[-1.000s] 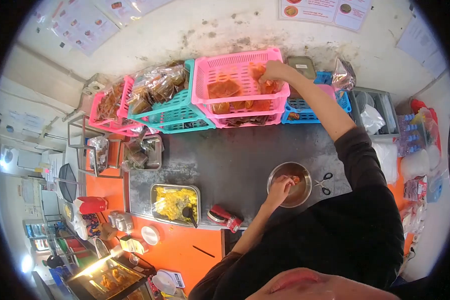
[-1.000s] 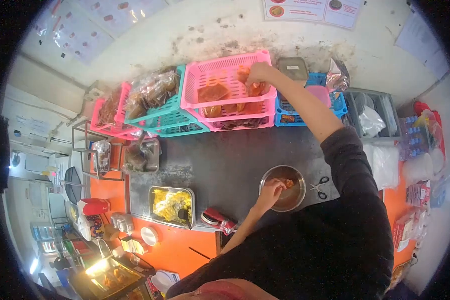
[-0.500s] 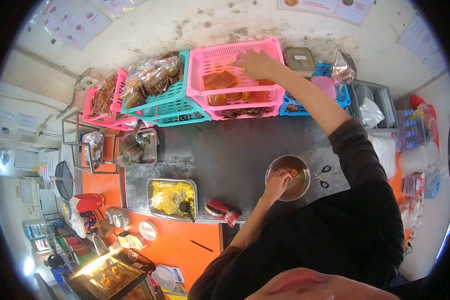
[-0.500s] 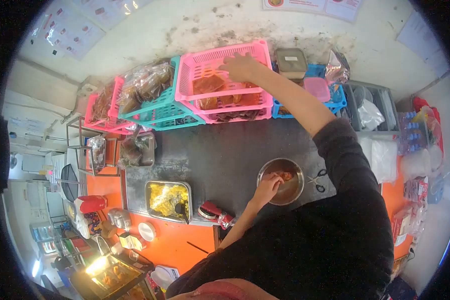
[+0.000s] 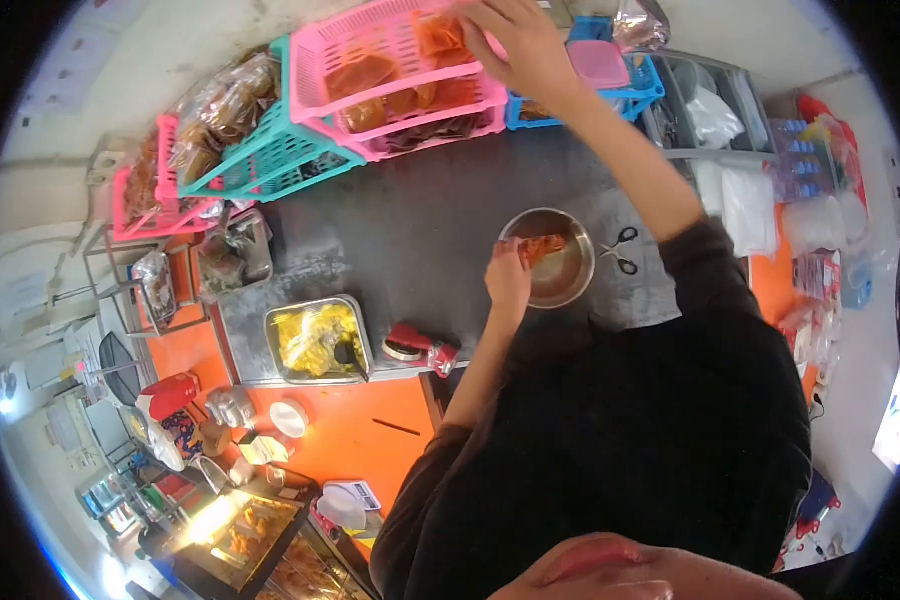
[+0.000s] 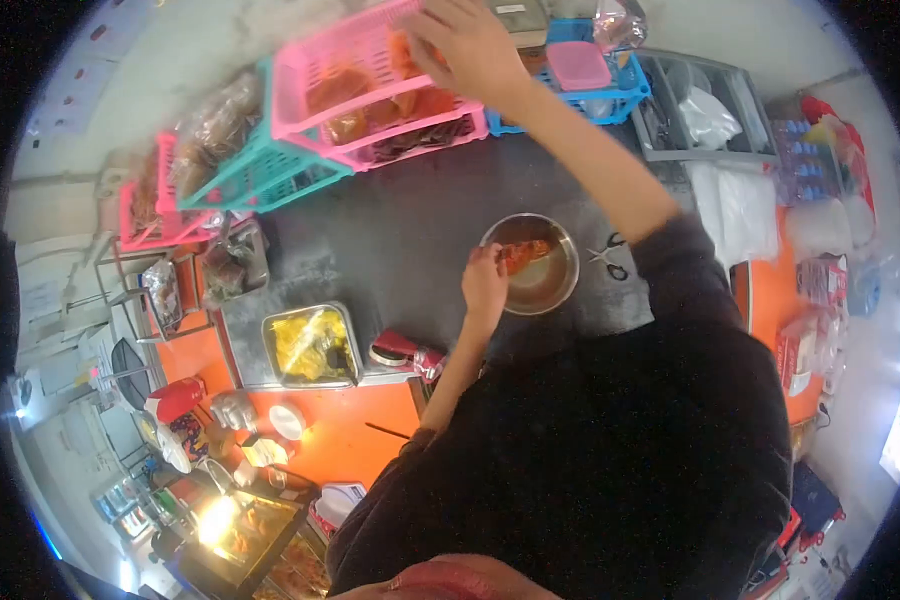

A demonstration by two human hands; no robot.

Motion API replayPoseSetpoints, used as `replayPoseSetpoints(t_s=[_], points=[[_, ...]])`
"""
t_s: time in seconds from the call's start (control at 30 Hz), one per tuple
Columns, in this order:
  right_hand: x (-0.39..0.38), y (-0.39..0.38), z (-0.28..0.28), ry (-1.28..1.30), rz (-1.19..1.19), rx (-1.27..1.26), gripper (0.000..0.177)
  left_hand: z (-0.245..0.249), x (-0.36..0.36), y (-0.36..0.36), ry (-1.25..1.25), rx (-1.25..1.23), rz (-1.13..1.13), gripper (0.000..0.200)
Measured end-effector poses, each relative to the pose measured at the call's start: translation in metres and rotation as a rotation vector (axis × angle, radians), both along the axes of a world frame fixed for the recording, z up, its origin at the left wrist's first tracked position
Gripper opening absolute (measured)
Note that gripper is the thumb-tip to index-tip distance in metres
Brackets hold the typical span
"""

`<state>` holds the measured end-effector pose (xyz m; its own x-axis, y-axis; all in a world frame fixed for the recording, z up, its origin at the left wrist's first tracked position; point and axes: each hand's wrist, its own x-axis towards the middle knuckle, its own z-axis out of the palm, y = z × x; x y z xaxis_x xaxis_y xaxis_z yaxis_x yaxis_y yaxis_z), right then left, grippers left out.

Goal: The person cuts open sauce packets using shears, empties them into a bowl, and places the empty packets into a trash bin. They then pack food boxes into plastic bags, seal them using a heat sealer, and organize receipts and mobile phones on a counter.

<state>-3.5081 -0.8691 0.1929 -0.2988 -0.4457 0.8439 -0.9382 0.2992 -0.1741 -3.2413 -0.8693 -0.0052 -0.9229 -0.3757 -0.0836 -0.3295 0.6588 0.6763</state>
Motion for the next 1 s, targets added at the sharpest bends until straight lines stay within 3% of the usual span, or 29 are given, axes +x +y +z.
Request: replayPoseSetpoints(t_s=[0.03, 0.1, 0.17, 0.23, 0.37, 0.47, 0.63, 0.73, 0.8, 1.0], points=[[0.029, 0.023, 0.004, -0.019, 0.038, -0.083, 0.025, 0.009, -0.006, -0.001, -0.088, -0.028, -0.007, 0.018], [0.075, 0.068, -0.033, -0.134, 0.134, 0.056, 0.027, 0.009, -0.015, 0.006, -0.181, -0.052, -0.018, 0.021], [0.112, 0.104, -0.073, -0.321, 0.061, 0.215, 0.023, -0.006, -0.02, 0.016, -0.157, -0.216, -0.22, 0.033], [0.146, 0.142, -0.109, -0.571, -0.057, 0.206, 0.019, -0.014, -0.027, 0.02, -0.194, -0.323, -0.258, 0.03], [0.198, 0.207, -0.118, -0.71, -0.286, 0.178, 0.015, -0.053, -0.041, 0.02, -0.257, -0.506, -0.409, 0.016], [0.22, 0.24, -0.112, -0.789, -0.435, 0.123, 0.015, -0.053, -0.044, 0.013, -0.246, -0.479, -0.467, 0.013], [0.24, 0.272, -0.104, -0.78, -0.555, 0.037, 0.014, 0.004, -0.031, 0.016, -0.227, -0.373, -0.487, 0.012], [0.245, 0.277, -0.105, -0.802, -0.577, 0.032, 0.014, 0.029, -0.023, 0.018, -0.058, -0.39, -0.507, 0.019], [0.243, 0.275, -0.105, -0.772, -0.553, 0.091, 0.014, 0.05, -0.022, 0.019, 0.171, -0.457, -0.545, 0.02], [0.234, 0.233, -0.112, -0.779, -0.34, 0.051, 0.023, 0.089, -0.022, 0.025, 0.255, -0.491, -0.546, 0.019]])
